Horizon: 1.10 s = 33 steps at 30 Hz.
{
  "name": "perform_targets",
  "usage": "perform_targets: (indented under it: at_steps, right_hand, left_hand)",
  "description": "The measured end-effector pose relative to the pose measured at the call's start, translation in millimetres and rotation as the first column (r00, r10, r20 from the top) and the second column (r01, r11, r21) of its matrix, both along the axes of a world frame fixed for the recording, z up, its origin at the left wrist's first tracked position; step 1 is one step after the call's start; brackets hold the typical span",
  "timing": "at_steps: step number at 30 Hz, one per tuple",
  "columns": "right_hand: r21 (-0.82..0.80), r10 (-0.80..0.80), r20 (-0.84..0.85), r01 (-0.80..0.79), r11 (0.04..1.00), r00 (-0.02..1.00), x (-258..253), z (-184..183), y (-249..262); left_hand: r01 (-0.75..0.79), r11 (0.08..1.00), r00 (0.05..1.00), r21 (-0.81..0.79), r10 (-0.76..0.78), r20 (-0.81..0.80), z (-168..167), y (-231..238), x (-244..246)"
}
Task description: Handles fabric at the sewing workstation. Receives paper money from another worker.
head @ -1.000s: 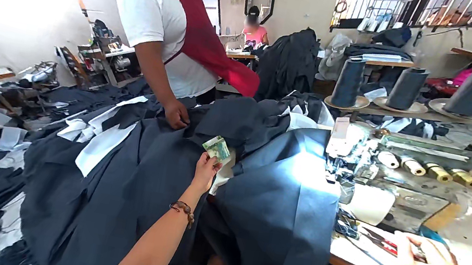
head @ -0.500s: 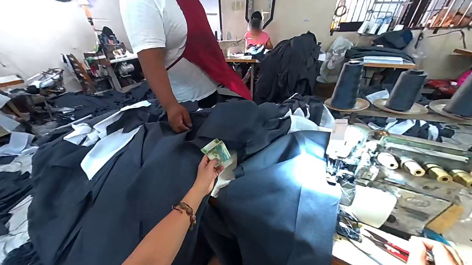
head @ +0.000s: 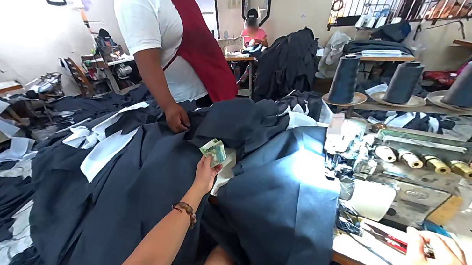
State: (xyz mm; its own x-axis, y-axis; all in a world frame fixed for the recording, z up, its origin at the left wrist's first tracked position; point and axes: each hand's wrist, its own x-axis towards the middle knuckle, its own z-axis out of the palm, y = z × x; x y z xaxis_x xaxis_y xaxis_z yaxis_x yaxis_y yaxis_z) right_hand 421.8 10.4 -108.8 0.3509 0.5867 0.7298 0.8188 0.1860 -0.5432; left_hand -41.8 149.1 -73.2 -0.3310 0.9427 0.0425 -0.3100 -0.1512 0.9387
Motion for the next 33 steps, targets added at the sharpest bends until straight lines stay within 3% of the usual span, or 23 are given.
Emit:
perform_targets:
  at_steps: [7, 13, 19, 27, 30, 33]
  right_hand:
    - [0.006, -0.008, 0.000, 0.008, 1.000, 1.000, -1, 2, -1]
    - [-0.032, -0.015, -0.069, 0.013, 0.999, 0.998, 0, 2, -1]
    - [-0.008, -0.038, -0.092, 0.038, 0.999, 0.995, 7, -7, 4]
    - [0.218, -0.028, -0.136, 0.058, 0.974, 0.990, 12, -1, -14]
    - [0.173, -0.114, -0.160, 0.141, 0.975, 0.981, 26, 2, -64]
    - [0.009, -0.198, -0.335, 0.214, 0.977, 0.921, 37, -23, -110]
  left_hand:
    - [-0.007, 1.000, 1.000, 0.016, 0.008, -0.025, -1, 0, 3]
    - [0.009, 1.000, 0.971, 0.027, -0.002, -0.240, -7, -5, 4]
    - [-0.107, 0.981, 0.761, 0.161, 0.185, -0.622, -16, -6, 14]
    - [-0.118, 0.972, 0.786, 0.204, 0.217, -0.579, -17, -2, 12]
    - [-0.109, 0.977, 0.809, 0.186, 0.196, -0.555, -18, -3, 11]
    - [-0.099, 0.977, 0.817, 0.187, 0.187, -0.545, -17, -3, 10]
